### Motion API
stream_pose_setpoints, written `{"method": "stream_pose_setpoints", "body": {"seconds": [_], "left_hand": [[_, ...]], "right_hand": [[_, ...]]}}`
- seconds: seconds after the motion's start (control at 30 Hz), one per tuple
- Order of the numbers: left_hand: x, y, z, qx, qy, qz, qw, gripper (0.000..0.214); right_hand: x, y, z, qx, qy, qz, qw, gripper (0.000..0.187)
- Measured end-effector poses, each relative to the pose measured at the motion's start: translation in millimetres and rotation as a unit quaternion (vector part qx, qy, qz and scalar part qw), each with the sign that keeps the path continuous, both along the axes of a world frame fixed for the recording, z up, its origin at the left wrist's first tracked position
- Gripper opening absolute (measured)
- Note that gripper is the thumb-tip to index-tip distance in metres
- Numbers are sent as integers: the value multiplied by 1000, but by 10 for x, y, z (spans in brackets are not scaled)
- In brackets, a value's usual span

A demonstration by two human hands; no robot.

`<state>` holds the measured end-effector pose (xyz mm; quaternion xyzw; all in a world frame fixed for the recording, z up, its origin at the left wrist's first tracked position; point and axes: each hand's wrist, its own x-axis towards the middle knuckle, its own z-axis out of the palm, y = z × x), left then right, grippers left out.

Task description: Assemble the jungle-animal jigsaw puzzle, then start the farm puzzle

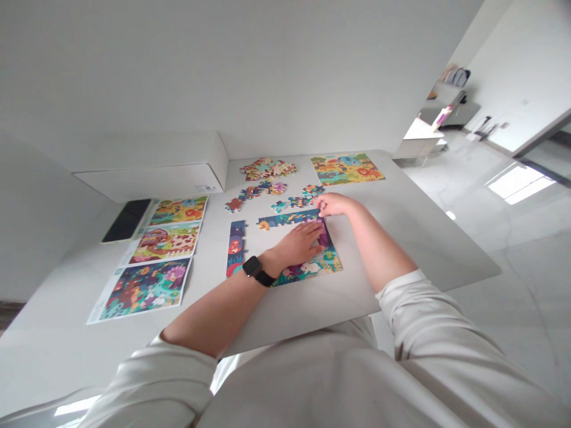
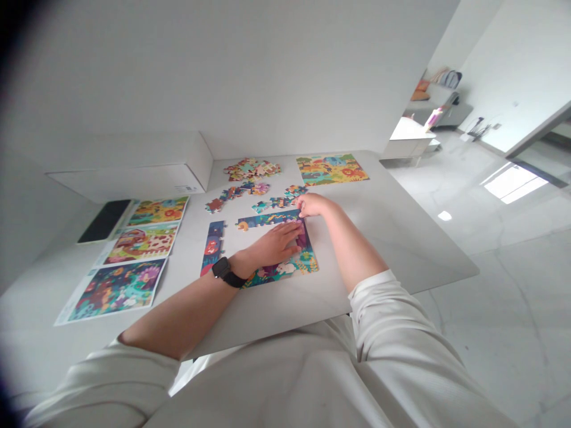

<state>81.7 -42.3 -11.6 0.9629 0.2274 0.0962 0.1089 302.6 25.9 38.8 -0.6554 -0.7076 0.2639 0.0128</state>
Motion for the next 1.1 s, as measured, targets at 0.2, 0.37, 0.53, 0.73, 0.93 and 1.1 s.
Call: {"method": "stream_pose_setpoints", "body": {"seconds": [0.2, 0.37, 0.53, 0.73, 0.93, 1.1], "left_hand": [[9, 7, -28, 4, -5, 8, 1000, 61], [40, 15, -33, 6, -13, 24, 1000, 61], [56, 30, -11, -4, -19, 21, 1000, 58], [58, 13, -42, 10, -18, 43, 999, 58], [54, -24, -85, 36, -35, 54, 997, 60], [38, -26, -79, 26, -32, 58, 997, 62]], "right_hand": [[1, 14, -34, 4, 0, -6, 1000, 35], [-1, 43, -62, 22, -33, 1, 999, 31], [13, 53, -56, 18, -58, 6, 998, 33], [29, 49, -54, 20, -48, 12, 999, 39], [16, 33, -44, 25, -40, 30, 998, 25], [16, 33, -91, 38, -41, 24, 998, 29]]}}
